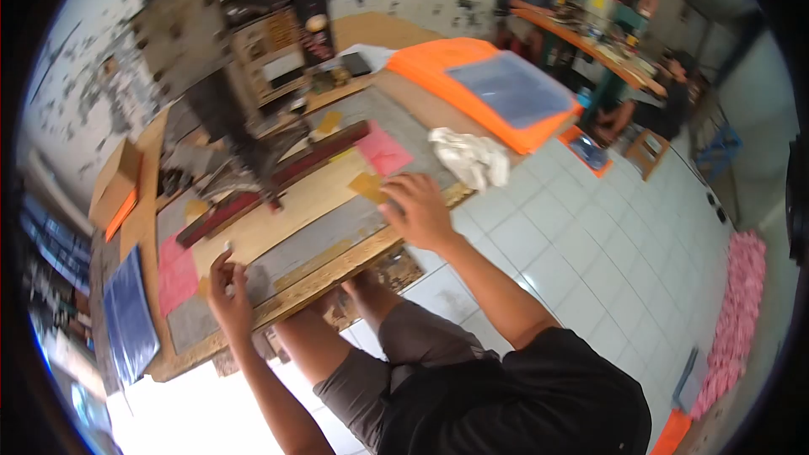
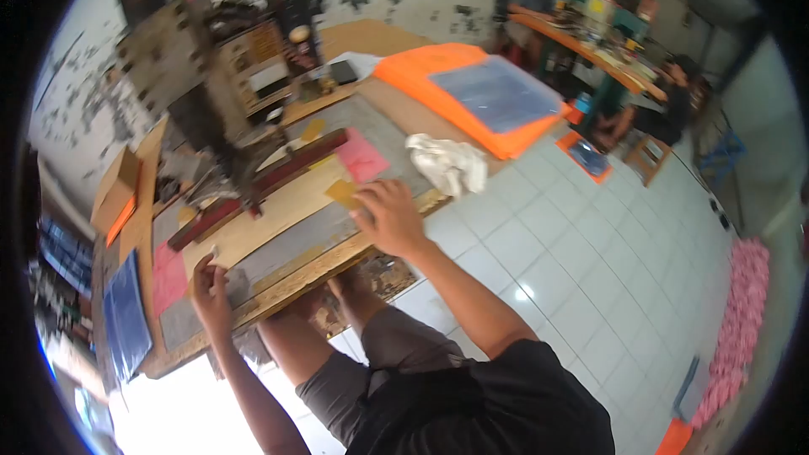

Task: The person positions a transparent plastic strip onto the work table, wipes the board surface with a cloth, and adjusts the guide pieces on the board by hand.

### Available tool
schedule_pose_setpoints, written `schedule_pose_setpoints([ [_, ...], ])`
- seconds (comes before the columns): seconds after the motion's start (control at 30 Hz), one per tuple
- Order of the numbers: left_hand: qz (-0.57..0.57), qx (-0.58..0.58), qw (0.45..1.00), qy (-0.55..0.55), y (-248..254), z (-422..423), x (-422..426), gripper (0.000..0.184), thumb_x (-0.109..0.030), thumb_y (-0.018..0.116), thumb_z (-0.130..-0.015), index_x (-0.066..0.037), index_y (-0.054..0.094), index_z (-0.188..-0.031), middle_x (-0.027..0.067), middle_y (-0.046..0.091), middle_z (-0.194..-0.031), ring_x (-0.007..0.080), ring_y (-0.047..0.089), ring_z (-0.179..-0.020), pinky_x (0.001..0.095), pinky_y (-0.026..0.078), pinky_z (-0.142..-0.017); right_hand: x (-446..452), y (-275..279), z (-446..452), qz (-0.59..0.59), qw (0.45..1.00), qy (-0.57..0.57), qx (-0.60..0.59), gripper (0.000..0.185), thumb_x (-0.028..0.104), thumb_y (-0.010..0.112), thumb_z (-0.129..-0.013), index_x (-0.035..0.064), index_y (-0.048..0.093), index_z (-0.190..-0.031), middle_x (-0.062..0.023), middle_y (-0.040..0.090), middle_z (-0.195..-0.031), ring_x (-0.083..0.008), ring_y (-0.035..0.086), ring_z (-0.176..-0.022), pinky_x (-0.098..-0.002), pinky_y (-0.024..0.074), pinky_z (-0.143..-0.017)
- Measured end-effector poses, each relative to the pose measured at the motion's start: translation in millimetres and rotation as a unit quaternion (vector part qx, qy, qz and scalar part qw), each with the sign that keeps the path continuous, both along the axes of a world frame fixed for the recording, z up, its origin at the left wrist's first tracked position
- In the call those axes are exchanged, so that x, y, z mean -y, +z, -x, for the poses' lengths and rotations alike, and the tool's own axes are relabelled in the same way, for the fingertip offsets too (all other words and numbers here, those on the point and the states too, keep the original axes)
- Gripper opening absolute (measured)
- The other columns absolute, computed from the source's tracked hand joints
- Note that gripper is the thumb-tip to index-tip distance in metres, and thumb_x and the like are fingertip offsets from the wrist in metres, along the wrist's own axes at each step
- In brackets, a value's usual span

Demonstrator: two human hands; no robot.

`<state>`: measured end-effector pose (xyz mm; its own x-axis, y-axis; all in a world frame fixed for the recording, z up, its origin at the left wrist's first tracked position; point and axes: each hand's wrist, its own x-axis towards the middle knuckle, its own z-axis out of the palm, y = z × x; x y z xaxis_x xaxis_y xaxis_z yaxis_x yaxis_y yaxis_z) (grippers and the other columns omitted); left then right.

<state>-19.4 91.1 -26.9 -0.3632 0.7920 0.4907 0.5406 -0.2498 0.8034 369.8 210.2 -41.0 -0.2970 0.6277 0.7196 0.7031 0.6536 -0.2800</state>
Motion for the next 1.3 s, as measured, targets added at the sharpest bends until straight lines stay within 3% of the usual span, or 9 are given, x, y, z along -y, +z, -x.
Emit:
schedule_pose_setpoints([
  [0.1, -0.002, -0.049, 0.997, 0.057, 15.4, 6.7, 13.2, 0.029, -0.006, 0.072, -0.101, -0.002, 0.073, -0.129, 0.0065, 0.073, -0.095, 0.0143, 0.067, -0.088, 0.0328, 0.053, -0.082, 0.9, 1.6, 2.5, 0.009, 1.0, 0.0, -0.007, 0.033, 0.026, 0.073, -0.098, 0.0057, 0.072, -0.124, -0.0126, 0.069, -0.129, -0.037, 0.061, -0.125, -0.0528, 0.0429, -0.11],
  [0.27, -0.021, -0.267, 0.941, 0.205, 56.5, 101.5, 46.9, 0.029, -0.013, 0.079, -0.093, -0.006, 0.073, -0.121, 0.012, 0.07, -0.108, 0.0334, 0.067, -0.106, 0.0445, 0.051, -0.099, 1.5, -3.9, 5.7, 0.024, 1.0, -0.018, -0.001, 0.033, 0.024, 0.07, -0.1, 0.0059, 0.071, -0.128, -0.0117, 0.069, -0.133, -0.0365, 0.06, -0.13, -0.0522, 0.0431, -0.112],
  [0.43, 0.064, -0.362, 0.893, 0.259, 77.4, 255.2, 40.7, 0.039, -0.028, 0.08, -0.097, -0.008, 0.072, -0.13, 0.0156, 0.072, -0.124, 0.0346, 0.068, -0.119, 0.0474, 0.052, -0.105, 0.0, -7.2, 6.4, 0.035, 0.999, -0.03, 0.008, 0.03, 0.023, 0.067, -0.104, 0.0059, 0.073, -0.127, -0.0106, 0.07, -0.133, -0.0348, 0.062, -0.13, -0.0508, 0.0444, -0.113],
  [0.6, 0.178, -0.351, 0.877, 0.274, 71.6, 356.3, 4.5, 0.055, -0.044, 0.078, -0.098, -0.006, 0.069, -0.137, 0.0213, 0.071, -0.136, 0.0393, 0.067, -0.129, 0.0476, 0.052, -0.11, 2.3, -8.7, 5.8, 0.064, 0.997, -0.032, -0.013, 0.031, 0.023, 0.065, -0.106, 0.0048, 0.073, -0.129, -0.0118, 0.07, -0.133, -0.035, 0.064, -0.128, -0.051, 0.0468, -0.111],
  [0.77, 0.189, -0.289, 0.905, 0.247, 26.0, 423.6, -23.9, 0.06, -0.05, 0.078, -0.098, -0.004, 0.07, -0.136, 0.0266, 0.07, -0.138, 0.0407, 0.066, -0.133, 0.0468, 0.05, -0.113, 1.7, -11.4, 2.0, 0.087, 0.996, -0.03, -0.017, 0.032, 0.021, 0.065, -0.105, 0.0037, 0.073, -0.13, -0.0127, 0.069, -0.134, -0.0358, 0.063, -0.128, -0.0501, 0.0469, -0.111],
  [0.87, 0.228, -0.221, 0.912, 0.26, 21.2, 416.9, -34.2, 0.062, -0.051, 0.081, -0.095, -0.004, 0.07, -0.135, 0.0263, 0.068, -0.142, 0.0402, 0.063, -0.137, 0.0465, 0.049, -0.115, -0.7, -12.0, 0.8, 0.079, 0.997, -0.024, -0.009, 0.03, 0.019, 0.064, -0.104, 0.002, 0.073, -0.127, -0.0132, 0.07, -0.133, -0.0361, 0.064, -0.127, -0.0502, 0.0478, -0.11],
  [1.0, 0.211, -0.247, 0.9, 0.291, -11.2, 414.4, -46.2, 0.063, -0.048, 0.084, -0.091, -0.006, 0.071, -0.137, 0.0195, 0.07, -0.142, 0.035, 0.065, -0.136, 0.0433, 0.049, -0.115, -2.4, -13.4, 1.0, 0.075, 0.997, -0.024, -0.026, 0.03, 0.017, 0.061, -0.105, -0.0001, 0.073, -0.126, -0.0146, 0.072, -0.129, -0.0365, 0.066, -0.123, -0.0503, 0.0505, -0.107],
  [1.1, 0.201, -0.178, 0.933, 0.238, -4.5, 408.9, -38.7, 0.063, -0.047, 0.086, -0.09, -0.007, 0.072, -0.137, 0.017, 0.07, -0.143, 0.0312, 0.065, -0.136, 0.0413, 0.048, -0.115, -2.8, -15.2, 0.9, 0.071, 0.996, -0.015, -0.046, 0.031, 0.017, 0.059, -0.106, -0.0016, 0.073, -0.127, -0.0162, 0.072, -0.128, -0.0371, 0.066, -0.122, -0.0495, 0.0516, -0.106],
  [1.3, 0.191, -0.174, 0.939, 0.227, 1.0, 402.7, -35.3, 0.056, -0.042, 0.084, -0.093, -0.007, 0.075, -0.135, 0.0165, 0.073, -0.139, 0.0283, 0.064, -0.137, 0.0396, 0.045, -0.119, -5.9, -32.9, -8.4, 0.052, 0.997, -0.01, -0.065, 0.032, 0.015, 0.053, -0.11, -0.0053, 0.072, -0.128, -0.0208, 0.073, -0.124, -0.0371, 0.069, -0.117, -0.0482, 0.0536, -0.102],
])
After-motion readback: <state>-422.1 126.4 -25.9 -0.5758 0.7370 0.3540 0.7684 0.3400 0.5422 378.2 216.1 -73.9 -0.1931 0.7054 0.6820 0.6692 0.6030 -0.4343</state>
